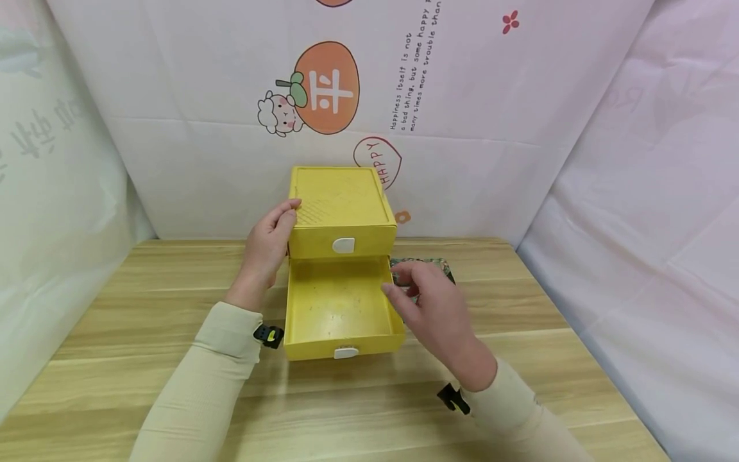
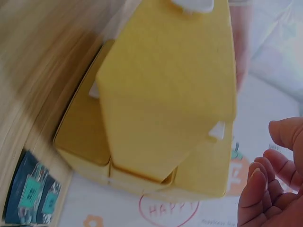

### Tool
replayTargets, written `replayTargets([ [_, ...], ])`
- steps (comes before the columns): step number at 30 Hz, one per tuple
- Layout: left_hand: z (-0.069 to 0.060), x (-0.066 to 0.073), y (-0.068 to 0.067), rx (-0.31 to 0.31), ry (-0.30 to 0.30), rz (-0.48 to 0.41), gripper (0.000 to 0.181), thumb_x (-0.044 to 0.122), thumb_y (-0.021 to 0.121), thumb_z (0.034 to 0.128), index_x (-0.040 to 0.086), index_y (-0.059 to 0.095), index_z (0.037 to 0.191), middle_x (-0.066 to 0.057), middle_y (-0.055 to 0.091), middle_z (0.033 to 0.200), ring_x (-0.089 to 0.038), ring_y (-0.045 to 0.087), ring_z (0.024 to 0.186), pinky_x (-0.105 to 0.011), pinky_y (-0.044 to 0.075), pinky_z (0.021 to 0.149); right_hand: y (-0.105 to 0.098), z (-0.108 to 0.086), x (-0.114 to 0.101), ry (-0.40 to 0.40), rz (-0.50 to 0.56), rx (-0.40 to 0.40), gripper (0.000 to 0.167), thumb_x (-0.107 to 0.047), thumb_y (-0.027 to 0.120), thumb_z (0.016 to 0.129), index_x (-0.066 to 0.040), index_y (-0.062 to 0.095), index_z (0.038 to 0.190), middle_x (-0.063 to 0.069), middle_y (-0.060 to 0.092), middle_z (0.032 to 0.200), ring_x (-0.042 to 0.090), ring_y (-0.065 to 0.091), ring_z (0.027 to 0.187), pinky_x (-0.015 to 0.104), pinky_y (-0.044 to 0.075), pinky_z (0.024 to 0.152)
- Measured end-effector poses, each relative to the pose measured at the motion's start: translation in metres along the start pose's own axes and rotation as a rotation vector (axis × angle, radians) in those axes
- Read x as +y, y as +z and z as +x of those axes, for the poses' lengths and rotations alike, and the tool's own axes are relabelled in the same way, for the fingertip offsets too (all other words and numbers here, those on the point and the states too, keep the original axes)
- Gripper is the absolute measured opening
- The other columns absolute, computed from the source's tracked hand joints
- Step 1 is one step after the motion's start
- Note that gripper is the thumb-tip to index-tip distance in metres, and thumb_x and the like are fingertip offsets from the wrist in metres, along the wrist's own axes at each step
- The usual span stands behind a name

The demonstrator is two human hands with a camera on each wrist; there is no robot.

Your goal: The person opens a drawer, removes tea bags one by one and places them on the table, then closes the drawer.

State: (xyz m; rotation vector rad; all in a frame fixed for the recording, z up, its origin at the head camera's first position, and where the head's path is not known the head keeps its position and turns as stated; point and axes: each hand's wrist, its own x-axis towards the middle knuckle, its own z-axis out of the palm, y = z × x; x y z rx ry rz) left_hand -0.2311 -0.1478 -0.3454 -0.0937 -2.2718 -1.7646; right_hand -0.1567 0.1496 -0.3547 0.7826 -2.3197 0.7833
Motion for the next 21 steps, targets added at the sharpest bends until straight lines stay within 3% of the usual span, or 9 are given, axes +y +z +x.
replayTargets([
  [8,0.000,0.000,0.000,0.000,-0.003,-0.004,0.048,0.046,0.042,0.1106,0.028,0.056,0.153,0.007,0.048,0.160,-0.014,0.033,0.059,-0.025,0.036,0.054,0.012,-0.011,-0.017,-0.197,0.022,0.049,0.027,-0.023,0.082,0.091,-0.009,0.071,0.111,0.006,0.069,0.095,0.018,0.065,0.077,0.029,0.056,0.065],
  [13,0.000,0.000,0.000,0.000,-0.008,0.004,0.049,0.048,0.042,0.1103,0.028,0.056,0.152,0.008,0.047,0.160,-0.019,0.038,0.072,-0.027,0.037,0.058,0.018,-0.017,-0.027,-0.258,0.001,0.037,0.029,-0.036,0.076,0.097,-0.011,0.071,0.111,0.003,0.070,0.094,0.014,0.062,0.073,0.024,0.054,0.064],
  [21,0.000,0.000,0.000,0.007,-0.004,0.008,0.048,0.047,0.042,0.1104,0.029,0.056,0.152,0.007,0.048,0.159,-0.013,0.032,0.058,-0.025,0.036,0.053,0.027,-0.027,-0.039,-0.347,-0.060,0.004,0.030,-0.036,0.083,0.090,-0.014,0.072,0.108,0.000,0.065,0.092,0.010,0.059,0.075,0.021,0.052,0.063],
])
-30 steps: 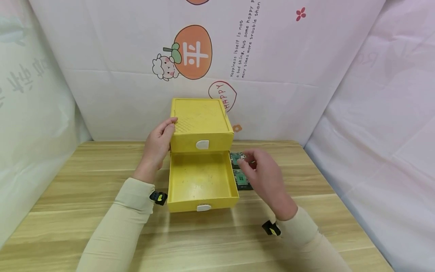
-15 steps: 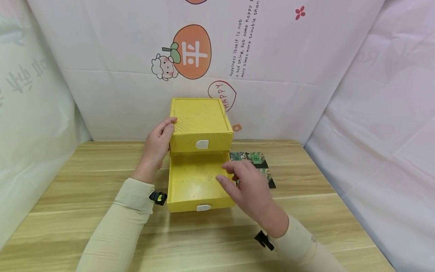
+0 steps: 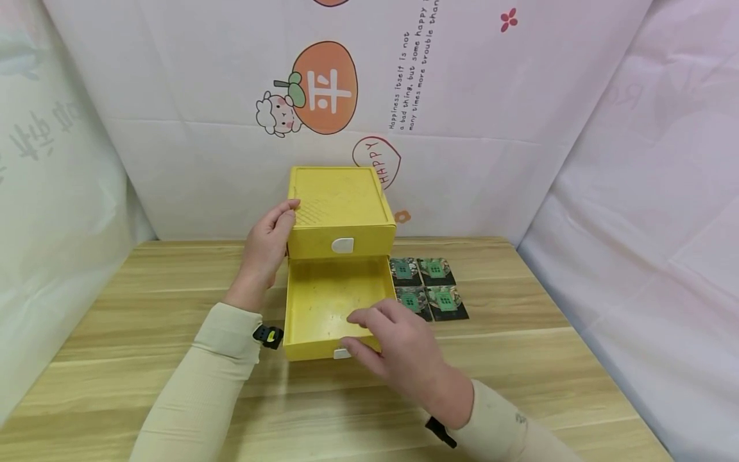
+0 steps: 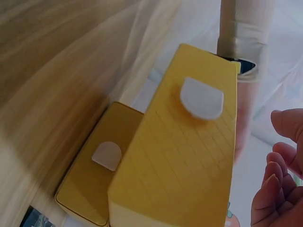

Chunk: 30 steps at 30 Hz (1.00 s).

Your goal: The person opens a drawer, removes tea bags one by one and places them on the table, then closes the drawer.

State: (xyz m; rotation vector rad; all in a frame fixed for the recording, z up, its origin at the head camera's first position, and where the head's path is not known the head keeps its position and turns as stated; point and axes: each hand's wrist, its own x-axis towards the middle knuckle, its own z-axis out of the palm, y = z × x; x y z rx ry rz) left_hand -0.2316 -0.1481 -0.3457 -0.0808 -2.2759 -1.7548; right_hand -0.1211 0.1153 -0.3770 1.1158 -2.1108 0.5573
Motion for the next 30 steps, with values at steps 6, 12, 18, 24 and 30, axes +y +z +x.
replayTargets([
  [6,0.000,-0.001,0.000,-0.001,0.000,0.005,0.049,0.049,0.041,0.1101,0.029,0.056,0.152,0.008,0.049,0.159,-0.012,0.036,0.062,-0.026,0.035,0.053,0.006,-0.005,-0.007,-0.067,-0.002,-0.004,0.026,-0.033,0.086,0.088,-0.016,0.073,0.103,-0.003,0.059,0.088,0.009,0.056,0.073,0.017,0.049,0.062],
  [12,0.000,-0.001,0.000,-0.007,0.000,0.008,0.050,0.050,0.041,0.1100,0.029,0.055,0.153,0.008,0.047,0.160,-0.016,0.041,0.074,-0.027,0.036,0.055,0.011,-0.010,-0.010,-0.140,-0.039,-0.012,0.024,-0.030,0.089,0.085,-0.016,0.073,0.097,-0.002,0.059,0.086,0.011,0.057,0.074,0.019,0.050,0.064],
  [18,-0.001,-0.001,-0.001,-0.005,0.004,0.008,0.049,0.050,0.041,0.1101,0.029,0.056,0.152,0.007,0.048,0.160,-0.013,0.033,0.059,-0.026,0.035,0.052,0.019,-0.014,-0.010,-0.207,-0.117,0.005,0.011,-0.027,0.078,0.095,-0.017,0.072,0.095,-0.002,0.061,0.087,0.011,0.061,0.075,0.020,0.053,0.064],
  [24,-0.001,-0.001,-0.001,-0.004,0.013,0.004,0.049,0.049,0.041,0.1102,0.029,0.056,0.152,0.007,0.049,0.159,-0.011,0.031,0.052,-0.025,0.036,0.051,0.027,-0.018,-0.009,-0.285,-0.203,0.056,0.023,-0.023,0.055,0.109,-0.016,0.072,0.094,-0.002,0.064,0.089,0.012,0.063,0.073,0.022,0.054,0.061],
  [30,-0.001,-0.001,-0.001,-0.006,0.007,0.015,0.050,0.051,0.040,0.1098,0.030,0.056,0.152,0.007,0.048,0.159,-0.010,0.031,0.051,-0.025,0.036,0.051,0.029,-0.021,-0.007,-0.308,-0.237,0.039,0.025,-0.004,0.050,0.106,-0.013,0.071,0.097,0.000,0.067,0.092,0.015,0.064,0.073,0.025,0.056,0.062],
])
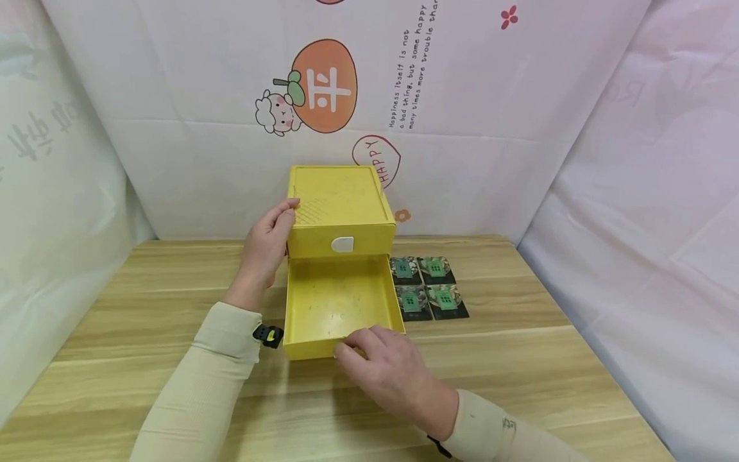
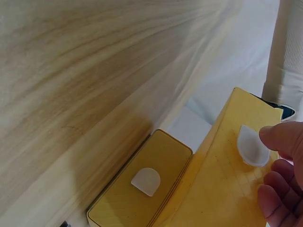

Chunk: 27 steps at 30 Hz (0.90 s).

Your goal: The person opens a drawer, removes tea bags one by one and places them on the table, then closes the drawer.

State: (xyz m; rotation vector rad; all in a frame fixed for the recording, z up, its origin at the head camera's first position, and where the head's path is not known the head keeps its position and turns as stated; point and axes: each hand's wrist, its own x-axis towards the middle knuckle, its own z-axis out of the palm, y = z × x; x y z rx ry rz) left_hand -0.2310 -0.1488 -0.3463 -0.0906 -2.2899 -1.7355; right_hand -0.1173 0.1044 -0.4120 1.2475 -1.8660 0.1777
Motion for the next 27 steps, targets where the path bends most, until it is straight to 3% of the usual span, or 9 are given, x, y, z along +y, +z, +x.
replayTargets([
  [6,0.0001,0.0008,0.0001,0.001,-0.007,-0.005,0.050,0.051,0.041,0.1097,0.031,0.056,0.152,0.007,0.047,0.160,-0.011,0.031,0.052,-0.025,0.036,0.052,0.0001,-0.0023,-0.0006,-0.038,-0.063,-0.029,0.028,0.002,0.048,0.103,-0.013,0.072,0.102,0.000,0.068,0.096,0.015,0.065,0.076,0.027,0.058,0.064],
  [12,-0.0003,0.0016,-0.0005,-0.001,-0.006,-0.014,0.049,0.049,0.041,0.1100,0.029,0.055,0.153,0.005,0.048,0.160,-0.009,0.028,0.047,-0.025,0.031,0.047,0.0029,-0.0028,-0.0011,-0.073,-0.091,-0.001,0.027,0.001,0.050,0.103,-0.012,0.074,0.102,0.000,0.069,0.094,0.014,0.065,0.073,0.025,0.057,0.062],
  [27,-0.0012,0.0021,0.0001,-0.006,-0.009,-0.013,0.049,0.047,0.040,0.1106,0.028,0.054,0.153,0.005,0.047,0.161,-0.010,0.027,0.048,-0.026,0.031,0.048,0.0033,0.0001,-0.0021,-0.016,-0.078,-0.044,0.027,0.000,0.049,0.105,-0.010,0.074,0.100,0.002,0.068,0.091,0.014,0.063,0.070,0.026,0.057,0.062],
])
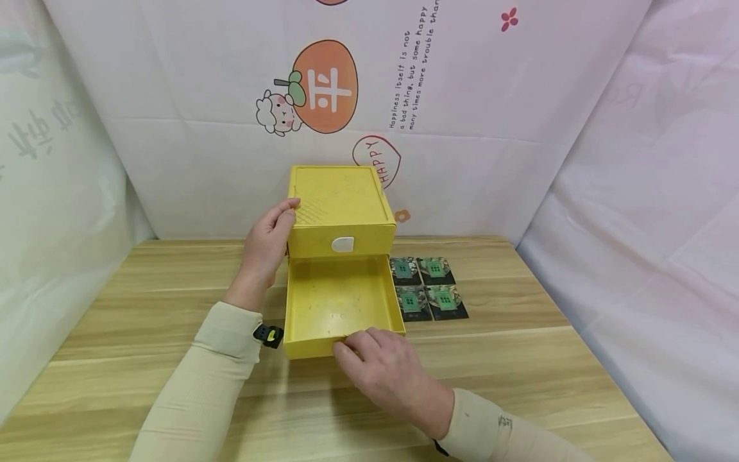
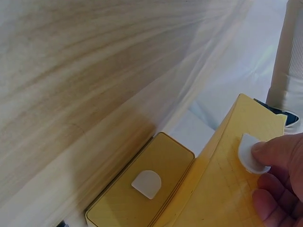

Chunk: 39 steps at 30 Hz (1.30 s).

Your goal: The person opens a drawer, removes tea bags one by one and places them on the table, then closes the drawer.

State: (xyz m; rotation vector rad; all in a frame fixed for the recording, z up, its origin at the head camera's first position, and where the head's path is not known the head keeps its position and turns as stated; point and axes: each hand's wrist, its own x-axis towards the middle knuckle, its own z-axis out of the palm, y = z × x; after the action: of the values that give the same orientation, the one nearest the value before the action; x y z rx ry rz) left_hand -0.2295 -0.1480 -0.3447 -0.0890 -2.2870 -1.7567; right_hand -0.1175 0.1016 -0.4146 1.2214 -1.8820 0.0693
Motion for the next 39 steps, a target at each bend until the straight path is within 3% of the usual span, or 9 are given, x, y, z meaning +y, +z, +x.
replayTargets([
  [10,0.000,0.000,0.001,-0.008,0.007,-0.008,0.049,0.045,0.040,0.1111,0.026,0.055,0.153,0.004,0.049,0.158,-0.010,0.027,0.050,-0.026,0.032,0.049,0.001,0.005,0.005,0.046,0.001,-0.059,0.030,0.001,0.044,0.107,-0.009,0.071,0.098,0.003,0.066,0.090,0.014,0.062,0.068,0.027,0.056,0.060],
  [19,-0.001,0.000,0.000,0.002,0.009,0.003,0.048,0.047,0.040,0.1107,0.029,0.055,0.153,0.006,0.049,0.158,-0.011,0.027,0.050,-0.027,0.032,0.051,0.003,0.007,0.012,0.063,0.014,-0.103,0.032,-0.001,0.042,0.109,-0.009,0.072,0.102,0.004,0.067,0.093,0.016,0.065,0.073,0.028,0.059,0.065],
  [25,0.000,0.000,0.001,0.001,0.013,-0.001,0.049,0.046,0.040,0.1108,0.028,0.054,0.154,0.006,0.049,0.159,-0.010,0.026,0.048,-0.027,0.029,0.048,0.009,0.012,0.016,0.059,-0.006,-0.055,0.025,0.002,0.051,0.104,-0.008,0.073,0.099,0.004,0.068,0.090,0.016,0.065,0.070,0.027,0.059,0.062],
  [30,0.001,-0.001,0.001,0.005,0.008,0.013,0.049,0.048,0.040,0.1104,0.029,0.055,0.153,0.009,0.050,0.158,-0.013,0.028,0.053,-0.030,0.031,0.052,0.015,0.015,0.021,0.055,-0.022,0.002,0.018,0.004,0.062,0.097,-0.008,0.074,0.094,0.004,0.068,0.087,0.015,0.064,0.066,0.026,0.057,0.058],
  [35,0.002,-0.001,0.001,0.009,-0.001,0.015,0.048,0.048,0.040,0.1103,0.030,0.055,0.153,0.011,0.050,0.158,-0.013,0.032,0.062,-0.031,0.032,0.057,0.018,0.017,0.025,0.074,-0.020,-0.031,0.013,0.003,0.070,0.094,-0.008,0.075,0.097,0.004,0.069,0.088,0.016,0.066,0.068,0.027,0.058,0.058],
  [39,0.001,-0.001,0.000,0.006,-0.001,0.008,0.049,0.048,0.040,0.1103,0.030,0.055,0.153,0.010,0.050,0.158,-0.010,0.031,0.055,-0.029,0.031,0.053,0.020,0.018,0.027,0.089,-0.008,-0.067,0.010,0.000,0.073,0.095,-0.009,0.074,0.101,0.005,0.069,0.091,0.016,0.067,0.071,0.028,0.058,0.061],
])
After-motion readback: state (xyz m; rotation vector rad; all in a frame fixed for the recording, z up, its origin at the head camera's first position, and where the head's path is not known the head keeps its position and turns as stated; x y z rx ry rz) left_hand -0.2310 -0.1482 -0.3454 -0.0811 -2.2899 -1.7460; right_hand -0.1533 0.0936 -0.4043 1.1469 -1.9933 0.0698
